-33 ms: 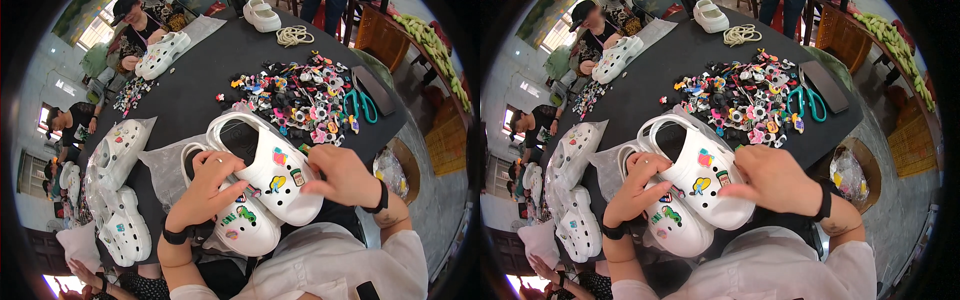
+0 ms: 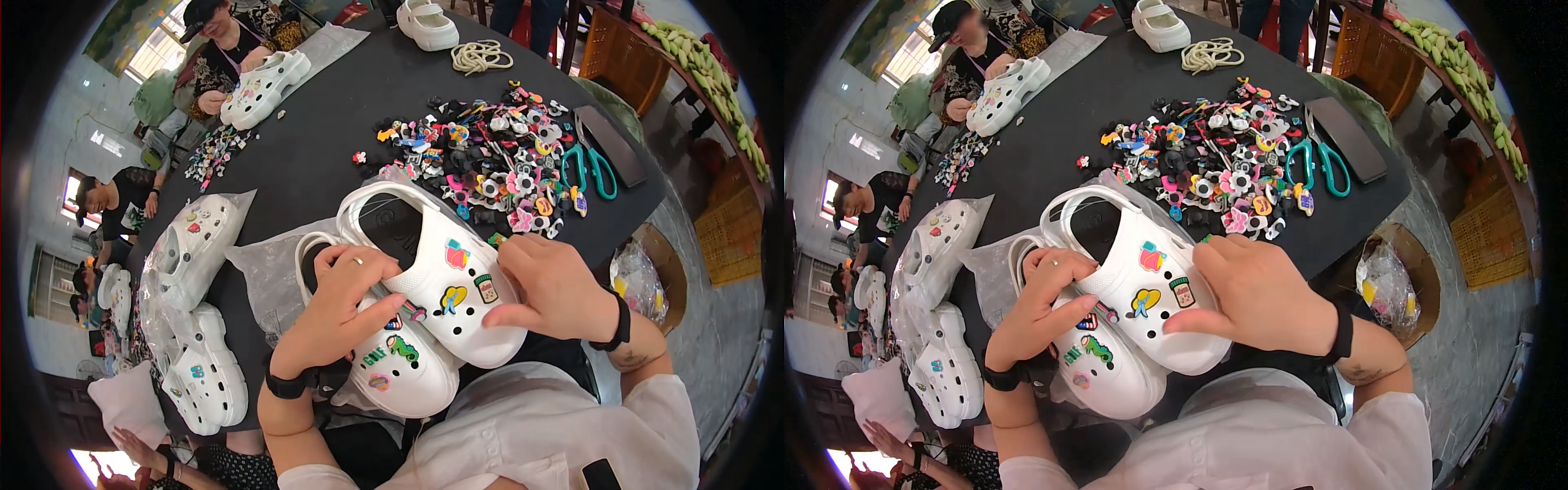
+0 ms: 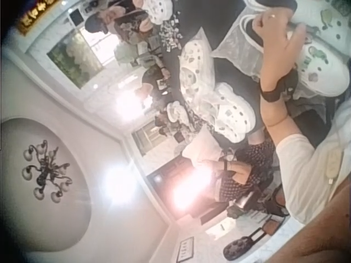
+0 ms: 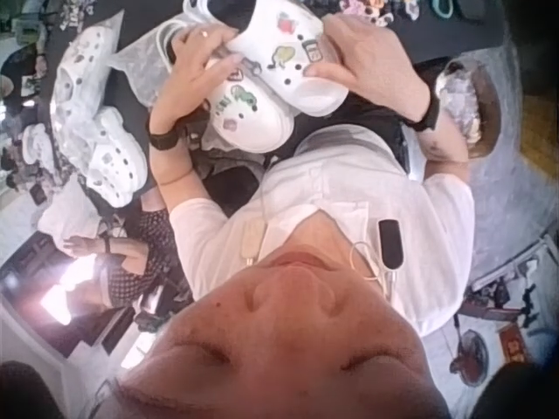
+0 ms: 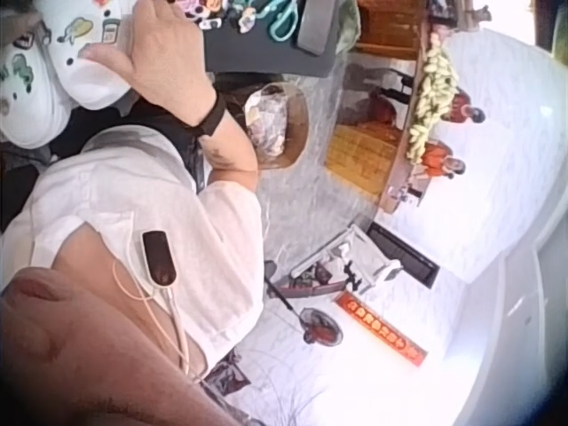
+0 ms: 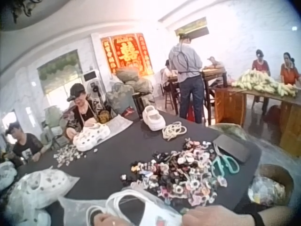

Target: Manually attaching decorative charms to white clog-style shoes.

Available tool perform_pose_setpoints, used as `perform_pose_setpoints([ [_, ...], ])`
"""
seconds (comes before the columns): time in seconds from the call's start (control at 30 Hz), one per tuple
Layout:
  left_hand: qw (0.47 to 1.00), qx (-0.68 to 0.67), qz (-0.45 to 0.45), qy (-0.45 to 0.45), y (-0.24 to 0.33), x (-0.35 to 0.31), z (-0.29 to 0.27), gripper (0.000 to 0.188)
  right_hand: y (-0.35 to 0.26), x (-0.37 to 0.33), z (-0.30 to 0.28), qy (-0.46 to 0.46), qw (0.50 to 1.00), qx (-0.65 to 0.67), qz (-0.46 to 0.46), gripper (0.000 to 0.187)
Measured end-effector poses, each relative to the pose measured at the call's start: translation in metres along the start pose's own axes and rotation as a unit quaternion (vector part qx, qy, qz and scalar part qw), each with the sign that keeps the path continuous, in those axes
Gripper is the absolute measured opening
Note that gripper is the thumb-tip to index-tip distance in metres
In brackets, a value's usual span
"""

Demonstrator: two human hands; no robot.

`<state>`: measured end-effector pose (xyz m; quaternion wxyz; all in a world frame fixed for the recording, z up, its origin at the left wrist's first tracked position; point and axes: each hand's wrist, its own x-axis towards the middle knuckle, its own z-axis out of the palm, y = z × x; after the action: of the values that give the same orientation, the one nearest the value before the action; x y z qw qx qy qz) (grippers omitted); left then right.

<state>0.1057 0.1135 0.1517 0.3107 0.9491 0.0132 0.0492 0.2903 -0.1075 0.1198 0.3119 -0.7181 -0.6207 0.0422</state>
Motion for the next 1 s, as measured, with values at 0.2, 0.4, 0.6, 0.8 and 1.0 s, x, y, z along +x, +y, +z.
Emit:
perform_pose_setpoints([
  [0.2,1.000,-0.010,0.007,0.003,-0.001,0.001,0.001,0.025,0.001,0.016,-0.004,-0.091,0.995,0.016,0.041,0.059],
  [0.4,1.000,-0.003,-0.004,-0.006,0.000,0.002,0.000,0.025,0.012,0.016,-0.003,-0.153,0.985,0.073,0.023,0.042],
  [0.6,1.000,-0.005,-0.003,-0.005,-0.001,0.001,0.000,0.026,0.003,0.011,0.000,-0.093,0.993,-0.025,-0.071,0.029],
  [0.8,1.000,0.000,0.011,0.007,-0.001,0.000,0.002,0.025,0.010,0.014,-0.004,-0.119,0.989,0.001,-0.090,0.029],
  [1.0,1.000,0.002,0.006,0.001,0.000,0.000,0.001,0.024,0.002,0.009,-0.008,-0.124,0.992,0.028,-0.020,0.051],
])
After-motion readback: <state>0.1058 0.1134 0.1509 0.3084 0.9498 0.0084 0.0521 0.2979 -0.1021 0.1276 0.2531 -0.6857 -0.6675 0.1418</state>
